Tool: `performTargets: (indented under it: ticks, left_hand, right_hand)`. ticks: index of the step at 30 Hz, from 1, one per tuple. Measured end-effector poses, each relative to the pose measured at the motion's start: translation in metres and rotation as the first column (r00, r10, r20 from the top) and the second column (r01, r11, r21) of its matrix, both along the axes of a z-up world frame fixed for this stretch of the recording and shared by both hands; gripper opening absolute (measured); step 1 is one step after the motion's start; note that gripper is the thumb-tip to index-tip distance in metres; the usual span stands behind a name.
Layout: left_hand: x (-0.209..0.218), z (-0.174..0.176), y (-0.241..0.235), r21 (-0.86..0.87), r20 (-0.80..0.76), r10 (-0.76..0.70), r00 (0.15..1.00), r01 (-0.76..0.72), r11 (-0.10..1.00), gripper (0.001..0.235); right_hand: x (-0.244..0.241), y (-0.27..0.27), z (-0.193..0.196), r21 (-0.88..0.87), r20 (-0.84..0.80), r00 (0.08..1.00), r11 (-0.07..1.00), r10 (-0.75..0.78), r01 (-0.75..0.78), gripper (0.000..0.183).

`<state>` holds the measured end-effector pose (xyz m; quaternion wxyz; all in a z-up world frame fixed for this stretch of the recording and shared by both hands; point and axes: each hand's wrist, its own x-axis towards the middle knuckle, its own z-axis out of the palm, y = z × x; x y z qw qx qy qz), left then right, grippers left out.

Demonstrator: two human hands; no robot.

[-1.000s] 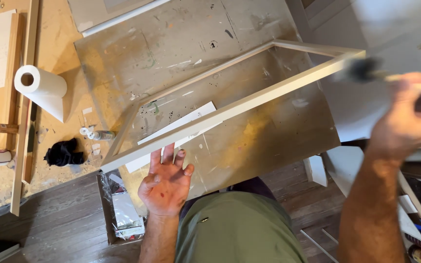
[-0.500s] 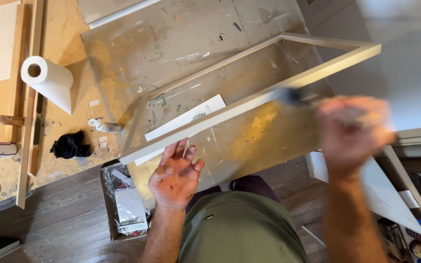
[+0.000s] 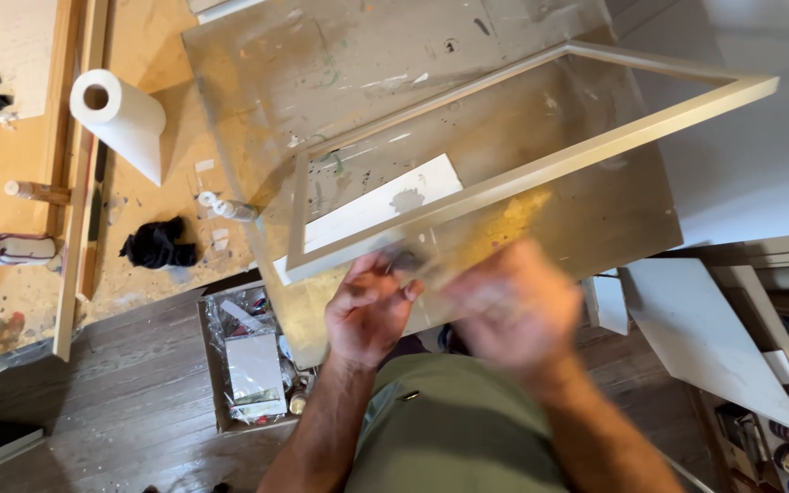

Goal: Painting a wooden frame using a foam brush on a workbench.

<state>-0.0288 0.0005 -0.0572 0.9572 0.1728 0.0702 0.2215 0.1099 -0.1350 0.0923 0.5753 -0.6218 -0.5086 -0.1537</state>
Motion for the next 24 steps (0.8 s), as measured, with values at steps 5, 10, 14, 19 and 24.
performTargets:
  ticks: [5, 10, 14, 19, 24]
  left_hand:
    - [-0.004, 0.035, 0.007, -0.026, -0.013, -0.059, 0.998, 0.058, 0.998, 0.038]
    - [-0.006, 0.028, 0.009, -0.051, 0.141, -0.135, 0.981, 0.144, 0.988, 0.049]
    - [-0.009, -0.004, 0.014, -0.077, 0.166, -0.156, 0.974, 0.170, 0.982, 0.057]
    - [-0.005, 0.019, 0.012, -0.167, -0.019, -0.185, 0.983, 0.179, 0.969, 0.027]
    - [-0.019, -0.007, 0.010, -0.096, 0.102, -0.210, 0.972, 0.220, 0.971, 0.032]
  right_hand:
    - [0.069, -0.082, -0.031, -0.036, -0.010, 0.905, 0.904, -0.426, 0.425, 0.021]
    - [0.034, -0.069, -0.034, -0.100, 0.458, 0.690, 0.738, -0.561, 0.667, 0.016]
    - [-0.054, -0.013, -0.066, -0.626, 0.668, 0.739, 0.473, -0.086, 0.620, 0.028]
    - [-0.072, 0.005, -0.006, -0.426, -0.321, 0.888, 0.888, -0.330, 0.176, 0.017]
    - [0.007, -0.113, -0.033, -0.467, -0.120, 0.637, 0.610, -0.761, 0.640, 0.015]
